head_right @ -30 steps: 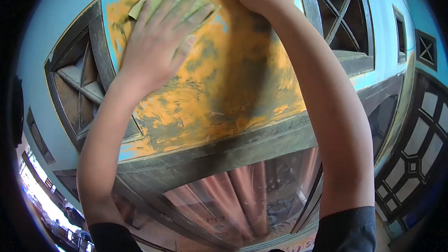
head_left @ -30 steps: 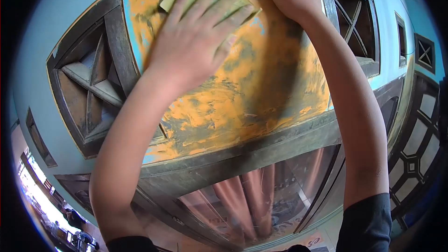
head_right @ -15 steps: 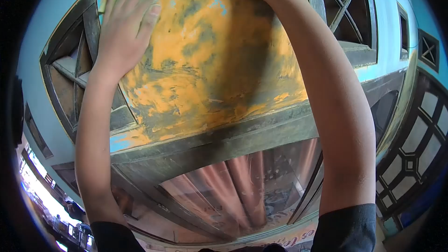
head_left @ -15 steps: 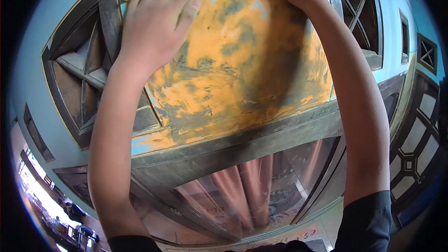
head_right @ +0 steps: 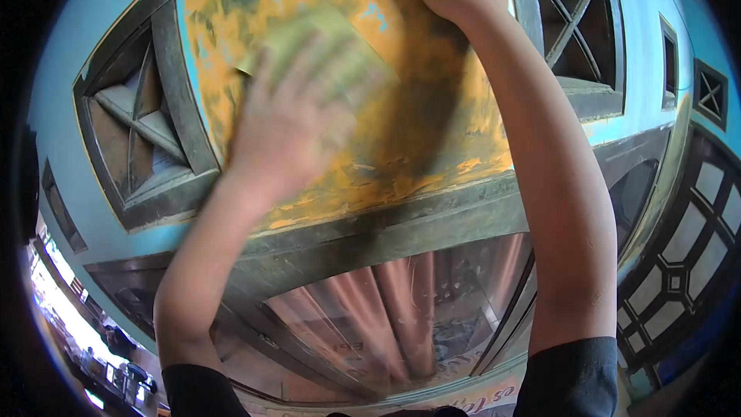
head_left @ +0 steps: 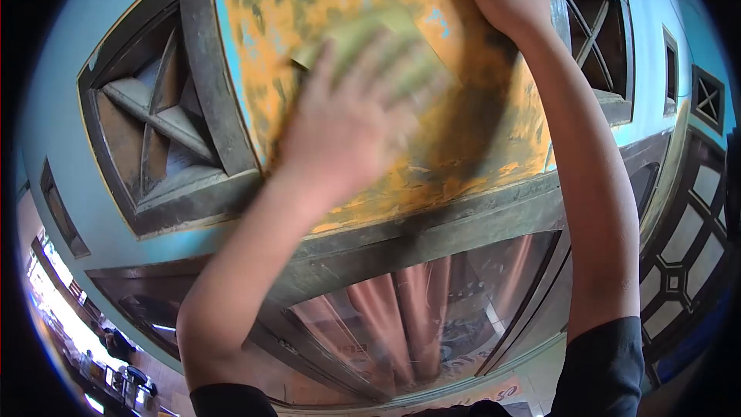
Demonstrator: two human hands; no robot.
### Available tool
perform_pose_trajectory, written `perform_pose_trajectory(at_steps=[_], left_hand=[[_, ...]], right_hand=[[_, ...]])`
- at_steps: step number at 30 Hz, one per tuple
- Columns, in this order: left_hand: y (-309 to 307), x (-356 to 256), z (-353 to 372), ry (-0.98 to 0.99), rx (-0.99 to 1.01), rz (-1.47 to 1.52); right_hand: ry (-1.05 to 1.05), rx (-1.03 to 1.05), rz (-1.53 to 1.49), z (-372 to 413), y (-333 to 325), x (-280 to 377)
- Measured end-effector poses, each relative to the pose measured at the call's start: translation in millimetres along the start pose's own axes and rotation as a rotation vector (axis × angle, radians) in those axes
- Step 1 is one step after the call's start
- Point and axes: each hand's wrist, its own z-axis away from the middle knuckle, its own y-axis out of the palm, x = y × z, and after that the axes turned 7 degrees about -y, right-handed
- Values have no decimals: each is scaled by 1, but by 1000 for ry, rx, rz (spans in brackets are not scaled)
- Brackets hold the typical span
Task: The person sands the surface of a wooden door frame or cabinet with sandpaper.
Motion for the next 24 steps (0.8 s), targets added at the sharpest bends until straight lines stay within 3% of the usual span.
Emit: perform_pose_trajectory(at_steps=[2, 6, 7, 12, 14, 15, 18, 20, 24], left_hand=[[-2, -11, 11, 67, 87, 113], [-5, 36, 1, -236, -134, -92], [-6, 41, 6, -232, -139, -96], [6, -37, 105, -66, 191, 117], [-3, -44, 134, -72, 218, 138], [-13, -36, 140, -181, 350, 199], [-29, -11, 159, -388, 304, 154], [-24, -14, 192, -405, 306, 135], [-27, -19, 236, -526, 310, 117]], right_hand=[[-1, 6, -3, 4, -2, 0], [-21, 28, -14, 13, -8, -4], [-34, 32, -12, 14, -10, -6], [-46, 87, 44, 18, -22, -2], [-34, 93, 38, 20, -21, -4], [-29, 96, 43, 20, -22, -3], [-95, 40, 16, 22, -13, -13], [-210, -96, -1, 28, 8, -30], [-238, -90, -78, 62, 3, -35]])
